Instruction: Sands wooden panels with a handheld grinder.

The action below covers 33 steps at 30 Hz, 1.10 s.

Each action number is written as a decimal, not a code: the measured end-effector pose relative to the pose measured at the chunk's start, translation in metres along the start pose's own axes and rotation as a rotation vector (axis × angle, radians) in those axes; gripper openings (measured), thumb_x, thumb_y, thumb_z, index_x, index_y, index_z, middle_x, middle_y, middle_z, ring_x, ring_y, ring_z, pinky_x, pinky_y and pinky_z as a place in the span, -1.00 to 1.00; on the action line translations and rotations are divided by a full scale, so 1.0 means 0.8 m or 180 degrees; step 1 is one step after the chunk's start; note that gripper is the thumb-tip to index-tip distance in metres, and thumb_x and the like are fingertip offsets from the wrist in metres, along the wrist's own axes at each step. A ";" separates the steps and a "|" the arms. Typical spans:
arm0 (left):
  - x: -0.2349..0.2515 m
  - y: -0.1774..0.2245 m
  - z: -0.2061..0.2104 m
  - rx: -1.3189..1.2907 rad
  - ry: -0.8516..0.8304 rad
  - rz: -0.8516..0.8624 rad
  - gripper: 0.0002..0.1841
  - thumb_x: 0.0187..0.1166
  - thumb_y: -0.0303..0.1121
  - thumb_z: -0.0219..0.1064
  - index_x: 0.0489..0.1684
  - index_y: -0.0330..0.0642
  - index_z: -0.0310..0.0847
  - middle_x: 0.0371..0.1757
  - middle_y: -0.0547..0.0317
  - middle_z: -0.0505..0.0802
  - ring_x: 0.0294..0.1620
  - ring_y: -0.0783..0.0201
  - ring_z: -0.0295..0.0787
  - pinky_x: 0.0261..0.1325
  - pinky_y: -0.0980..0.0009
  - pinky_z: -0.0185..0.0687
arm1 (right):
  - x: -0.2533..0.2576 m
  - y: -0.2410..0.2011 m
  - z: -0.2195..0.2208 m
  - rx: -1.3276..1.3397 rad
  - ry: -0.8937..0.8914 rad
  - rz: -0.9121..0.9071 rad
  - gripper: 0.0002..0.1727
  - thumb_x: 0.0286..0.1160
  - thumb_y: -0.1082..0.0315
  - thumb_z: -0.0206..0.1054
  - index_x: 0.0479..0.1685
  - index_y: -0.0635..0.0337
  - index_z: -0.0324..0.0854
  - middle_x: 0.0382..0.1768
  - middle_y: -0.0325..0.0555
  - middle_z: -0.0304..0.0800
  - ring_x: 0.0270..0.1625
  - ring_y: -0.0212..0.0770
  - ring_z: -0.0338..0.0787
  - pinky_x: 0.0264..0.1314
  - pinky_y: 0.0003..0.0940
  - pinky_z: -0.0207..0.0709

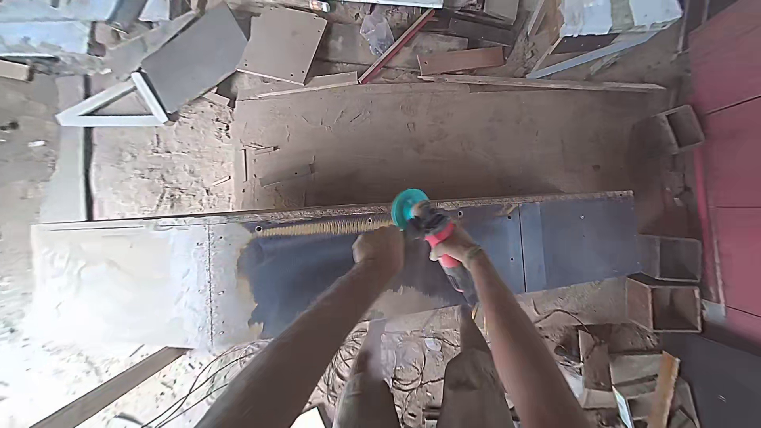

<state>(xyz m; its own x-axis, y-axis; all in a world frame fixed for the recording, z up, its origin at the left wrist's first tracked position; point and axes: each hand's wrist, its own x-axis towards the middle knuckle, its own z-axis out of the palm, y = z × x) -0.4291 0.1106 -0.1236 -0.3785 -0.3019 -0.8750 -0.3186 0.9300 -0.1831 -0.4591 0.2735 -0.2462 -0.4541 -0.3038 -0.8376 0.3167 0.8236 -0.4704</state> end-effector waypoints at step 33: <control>0.060 -0.181 0.101 -0.1706 -0.0205 0.0053 -0.53 0.42 -0.15 0.41 0.35 0.01 0.66 0.26 -0.04 0.85 0.30 -0.10 0.81 0.19 -0.29 0.70 | -0.052 -0.240 0.061 -0.2335 -0.0069 0.0754 -0.20 -0.09 0.04 0.73 0.22 0.36 0.66 0.21 0.22 0.82 0.33 0.15 0.81 0.32 0.23 0.65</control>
<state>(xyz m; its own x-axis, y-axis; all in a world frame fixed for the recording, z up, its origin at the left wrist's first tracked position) -0.3310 -0.0220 -0.1748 -0.3386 -0.2590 -0.9046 -0.7183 0.6922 0.0706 -0.4601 0.1043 -0.1342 -0.4241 -0.0830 -0.9018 -0.2333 0.9722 0.0202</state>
